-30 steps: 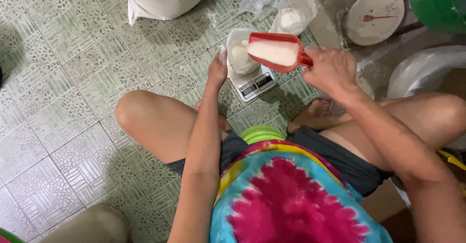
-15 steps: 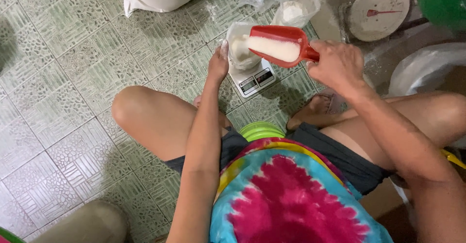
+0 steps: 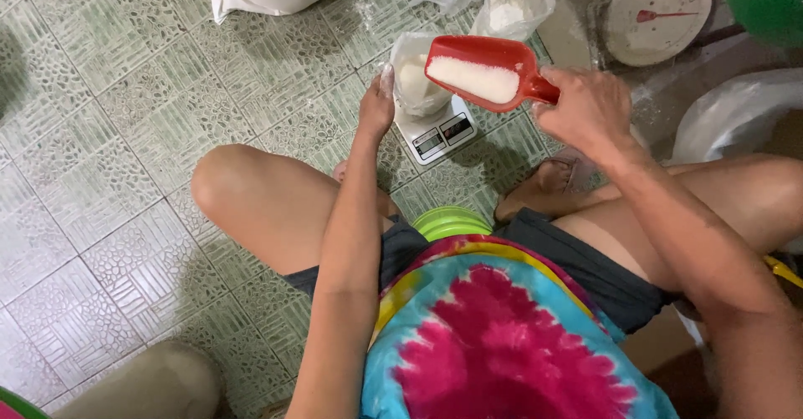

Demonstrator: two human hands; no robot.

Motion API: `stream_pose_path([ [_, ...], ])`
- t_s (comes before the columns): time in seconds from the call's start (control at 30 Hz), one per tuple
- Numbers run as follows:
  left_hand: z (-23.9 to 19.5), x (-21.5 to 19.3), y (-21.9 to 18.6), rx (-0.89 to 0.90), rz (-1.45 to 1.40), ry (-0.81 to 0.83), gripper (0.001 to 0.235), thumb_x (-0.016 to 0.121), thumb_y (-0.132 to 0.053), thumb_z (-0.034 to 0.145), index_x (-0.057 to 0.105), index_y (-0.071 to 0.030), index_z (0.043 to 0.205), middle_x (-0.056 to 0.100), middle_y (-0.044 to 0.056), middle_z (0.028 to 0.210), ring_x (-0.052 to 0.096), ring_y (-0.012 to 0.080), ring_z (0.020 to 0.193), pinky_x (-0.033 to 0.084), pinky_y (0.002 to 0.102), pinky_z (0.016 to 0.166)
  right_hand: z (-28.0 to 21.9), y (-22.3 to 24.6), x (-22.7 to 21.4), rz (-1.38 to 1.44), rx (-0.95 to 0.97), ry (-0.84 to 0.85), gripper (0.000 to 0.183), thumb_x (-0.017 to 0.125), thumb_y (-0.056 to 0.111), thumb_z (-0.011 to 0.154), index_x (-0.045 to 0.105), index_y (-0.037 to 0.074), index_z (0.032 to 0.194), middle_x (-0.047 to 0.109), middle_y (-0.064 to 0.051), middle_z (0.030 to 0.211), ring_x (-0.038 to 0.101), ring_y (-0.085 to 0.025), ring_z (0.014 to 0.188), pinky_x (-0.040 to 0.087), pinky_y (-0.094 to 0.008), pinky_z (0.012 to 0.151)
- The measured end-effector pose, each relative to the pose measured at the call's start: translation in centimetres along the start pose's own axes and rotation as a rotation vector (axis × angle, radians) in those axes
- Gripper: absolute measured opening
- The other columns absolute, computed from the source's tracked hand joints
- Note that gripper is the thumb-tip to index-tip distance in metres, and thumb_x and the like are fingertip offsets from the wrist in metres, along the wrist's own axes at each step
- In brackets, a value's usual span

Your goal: The person scoops white powder from a large sack into a small plastic bag placed on a digital scale using a green scoop. They adjust the amount of powder to reach a target weight, then set the bag aside. The person repeats this process with a red scoop, transferring powder from a green bucket into another bag on the scale.

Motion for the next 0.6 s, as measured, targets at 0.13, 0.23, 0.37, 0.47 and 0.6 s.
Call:
stream_pose_path([
  [0.13, 0.1, 0.1, 0.0, 0.007, -0.007, 0.003, 0.086, 0.026, -0.067, 0.105, 0.048, 0.002, 0.151, 0.05, 0.035, 0.148, 0.04, 0.0548, 0.141, 0.029, 0.059, 0.122, -0.2, 0.2, -0.4, 0.011, -0.009, -0.011, 0.058, 0.068, 0.039, 0.09, 0.073, 0.009, 0.139, 0.075, -0.024, 0.117, 0.071, -0.044, 0.111, 0.05, -0.055, 0.094],
  [0.23, 0.6, 0.4, 0.6, 0.005, -0.001, 0.006, 0.087, 0.026, -0.069, 0.105, 0.048, 0.0, 0.151, 0.051, 0.034, 0.148, 0.041, 0.0538, 0.141, 0.029, 0.058, 0.122, -0.1, -0.1, 0.0, 0.012, -0.012, -0.007, 0.058, 0.069, 0.037, 0.089, 0.073, 0.007, 0.138, 0.075, -0.025, 0.117, 0.072, -0.045, 0.11, 0.051, -0.055, 0.093],
  [0.37, 0.3, 0.3, 0.4, 0.006, -0.009, 0.003, 0.085, 0.027, -0.067, 0.105, 0.049, 0.001, 0.151, 0.051, 0.033, 0.148, 0.041, 0.0539, 0.141, 0.029, 0.058, 0.122, 0.2, -0.7, 0.7, -0.008, -0.014, -0.003, 0.058, 0.069, 0.037, 0.09, 0.072, 0.008, 0.14, 0.076, -0.024, 0.117, 0.072, -0.043, 0.11, 0.051, -0.053, 0.093],
  [0.47, 0.2, 0.1, 0.1, 0.002, -0.013, 0.003, 0.083, 0.028, -0.066, 0.105, 0.05, 0.001, 0.15, 0.052, 0.033, 0.148, 0.041, 0.0532, 0.141, 0.029, 0.057, 0.122, 0.2, -0.6, 0.7, -0.013, -0.017, 0.004, 0.057, 0.068, 0.038, 0.091, 0.072, 0.009, 0.14, 0.075, -0.025, 0.115, 0.072, -0.044, 0.109, 0.051, -0.055, 0.092],
  [0.6, 0.4, 0.1, 0.5, -0.011, -0.023, -0.005, 0.082, 0.029, -0.065, 0.105, 0.049, 0.001, 0.15, 0.051, 0.032, 0.149, 0.041, 0.0518, 0.142, 0.029, 0.057, 0.123, -0.1, -0.3, 0.5, 0.001, -0.03, 0.006, 0.056, 0.066, 0.038, 0.092, 0.072, 0.008, 0.139, 0.075, -0.026, 0.115, 0.071, -0.046, 0.11, 0.051, -0.056, 0.092],
])
Point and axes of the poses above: each hand's wrist, its own z-axis towards the middle knuckle, its own x-axis out of the palm, y = z × x, the point moved 8 cm from there along z, towards the middle knuckle
